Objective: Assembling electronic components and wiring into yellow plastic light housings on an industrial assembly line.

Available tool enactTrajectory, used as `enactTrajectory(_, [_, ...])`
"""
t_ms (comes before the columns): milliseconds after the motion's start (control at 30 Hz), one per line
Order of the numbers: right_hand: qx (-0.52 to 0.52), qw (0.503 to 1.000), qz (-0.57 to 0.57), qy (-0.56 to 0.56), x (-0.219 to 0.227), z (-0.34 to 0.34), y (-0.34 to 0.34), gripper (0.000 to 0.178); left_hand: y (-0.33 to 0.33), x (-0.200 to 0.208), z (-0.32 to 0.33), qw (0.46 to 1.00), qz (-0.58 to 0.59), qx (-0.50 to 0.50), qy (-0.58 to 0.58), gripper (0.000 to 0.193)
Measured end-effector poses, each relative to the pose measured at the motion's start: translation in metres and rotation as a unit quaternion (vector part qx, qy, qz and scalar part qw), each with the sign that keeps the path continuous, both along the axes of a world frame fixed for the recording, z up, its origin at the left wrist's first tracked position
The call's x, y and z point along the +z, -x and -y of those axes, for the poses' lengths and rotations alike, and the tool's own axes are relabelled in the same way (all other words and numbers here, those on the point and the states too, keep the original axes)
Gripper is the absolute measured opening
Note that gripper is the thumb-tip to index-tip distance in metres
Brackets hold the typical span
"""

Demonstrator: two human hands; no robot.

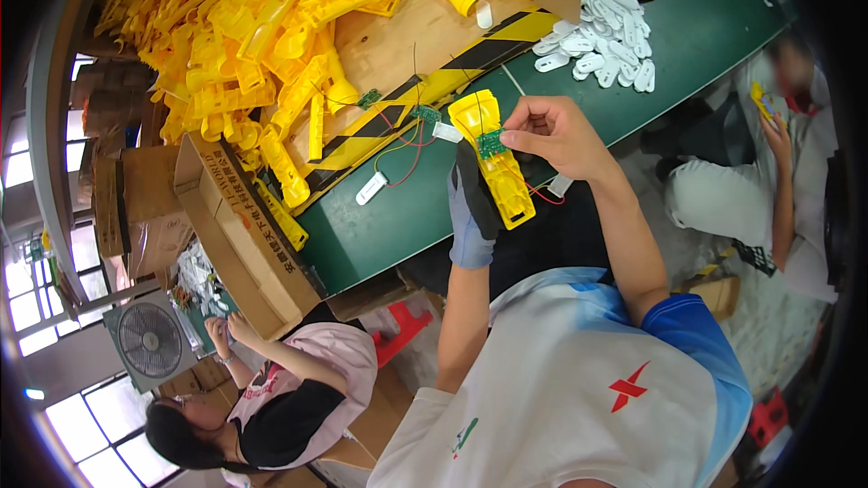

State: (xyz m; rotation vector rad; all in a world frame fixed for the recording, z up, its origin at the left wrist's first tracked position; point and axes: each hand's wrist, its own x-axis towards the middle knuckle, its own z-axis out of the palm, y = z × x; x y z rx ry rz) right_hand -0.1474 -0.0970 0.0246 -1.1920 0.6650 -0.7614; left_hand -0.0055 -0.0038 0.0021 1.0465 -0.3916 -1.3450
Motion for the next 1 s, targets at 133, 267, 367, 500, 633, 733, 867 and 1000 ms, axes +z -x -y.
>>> enactTrajectory(133, [-0.015, 1.0, -0.005, 0.01, -0.002, -0.001, 0.003, 0.013, 0.006, 0.003, -0.001, 1.0, 0.025, -0.007, 0.017, 0.036])
enactTrajectory(267, [-0.026, 0.999, -0.036, 0.031, -0.008, 0.002, 0.006, 0.015, 0.011, 0.009, -0.001, 0.99, 0.139, -0.02, -0.01, 0.033])
enactTrajectory(367, [-0.019, 0.996, -0.077, 0.036, -0.006, 0.002, 0.004, 0.017, 0.008, -0.001, -0.002, 0.99, 0.137, 0.01, -0.019, 0.03])
enactTrajectory(500, [-0.018, 0.997, -0.064, 0.034, -0.005, -0.001, -0.002, 0.017, 0.008, -0.007, -0.001, 0.989, 0.144, 0.033, 0.003, 0.033])
enactTrajectory(633, [-0.017, 0.997, -0.06, 0.039, -0.001, -0.002, -0.002, 0.02, 0.011, 0.0, 0.0, 0.989, 0.139, 0.053, 0.027, 0.031])
enactTrajectory(733, [0.002, 0.997, -0.068, 0.035, -0.002, -0.001, -0.001, 0.019, 0.012, 0.004, 0.0, 0.996, 0.063, 0.055, 0.0, 0.032])
enactTrajectory(867, [-0.001, 0.995, -0.092, 0.043, -0.003, -0.002, 0.001, 0.016, 0.012, 0.006, 0.001, 1.0, 0.006, 0.028, 0.002, 0.023])
enactTrajectory(1000, [0.008, 0.992, -0.119, 0.052, -0.001, -0.004, 0.006, 0.02, 0.014, 0.005, 0.005, 0.994, 0.103, 0.039, -0.021, 0.027])
